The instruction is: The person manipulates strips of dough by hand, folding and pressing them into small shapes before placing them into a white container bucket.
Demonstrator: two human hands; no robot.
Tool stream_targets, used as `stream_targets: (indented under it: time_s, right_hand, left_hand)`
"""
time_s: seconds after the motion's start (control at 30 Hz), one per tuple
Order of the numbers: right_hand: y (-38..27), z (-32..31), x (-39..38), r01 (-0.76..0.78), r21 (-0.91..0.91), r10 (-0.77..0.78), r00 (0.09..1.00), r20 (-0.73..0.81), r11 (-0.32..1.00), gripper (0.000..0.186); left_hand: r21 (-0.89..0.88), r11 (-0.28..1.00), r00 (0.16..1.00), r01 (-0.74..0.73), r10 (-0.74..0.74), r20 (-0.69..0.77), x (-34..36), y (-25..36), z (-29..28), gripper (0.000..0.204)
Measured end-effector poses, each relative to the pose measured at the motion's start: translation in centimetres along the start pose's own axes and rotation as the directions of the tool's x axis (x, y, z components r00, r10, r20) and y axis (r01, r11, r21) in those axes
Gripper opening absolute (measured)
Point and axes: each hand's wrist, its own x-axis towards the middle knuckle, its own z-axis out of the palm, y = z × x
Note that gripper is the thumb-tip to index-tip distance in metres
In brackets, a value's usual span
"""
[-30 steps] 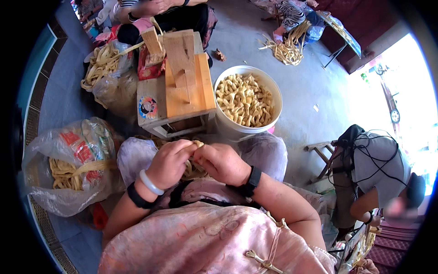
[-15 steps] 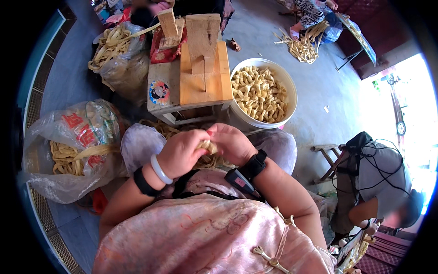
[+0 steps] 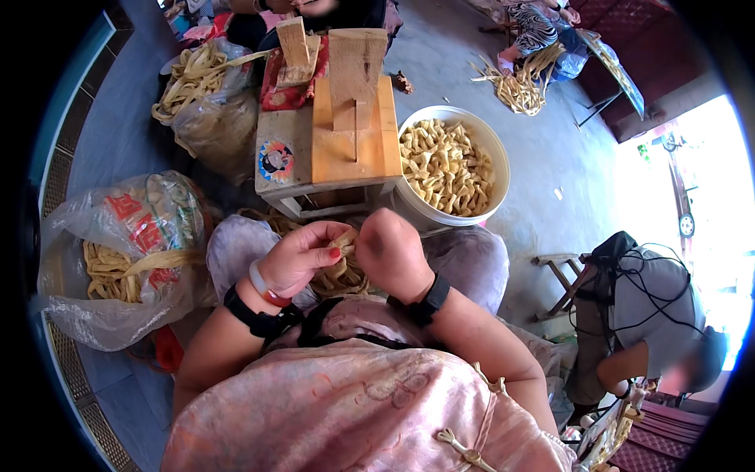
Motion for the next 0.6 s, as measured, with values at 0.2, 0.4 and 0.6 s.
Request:
stream_targets:
  time_s: [0.2, 0.4, 0.6]
  right_hand:
    - [-1.0, -1.2, 1.4, 0.18, 0.125, -0.193, 0.975, 0.109, 0.976, 0.022]
    - [-1.2, -1.1, 0.8, -0.626, 0.458, 0.4, 0.769, 0.499, 0.631, 0.013]
    - [-1.7, -1.5, 1.4, -0.233, 0.365, 0.112, 0.94, 0.323, 0.902, 0.025]
  left_hand:
    - [-0.113, 0.994, 1.0, 0.002, -0.003, -0.005, -0.7, -0.3, -0.3, 0.027]
    - [0.29, 0.888, 0.932, -0.356, 0.361, 0.039, -0.5, 0.0, -0.2, 0.019]
    - [0.215, 0.976, 0.991, -0.035, 0.061, -0.117, -1.4, 0.5, 0.7, 0.023]
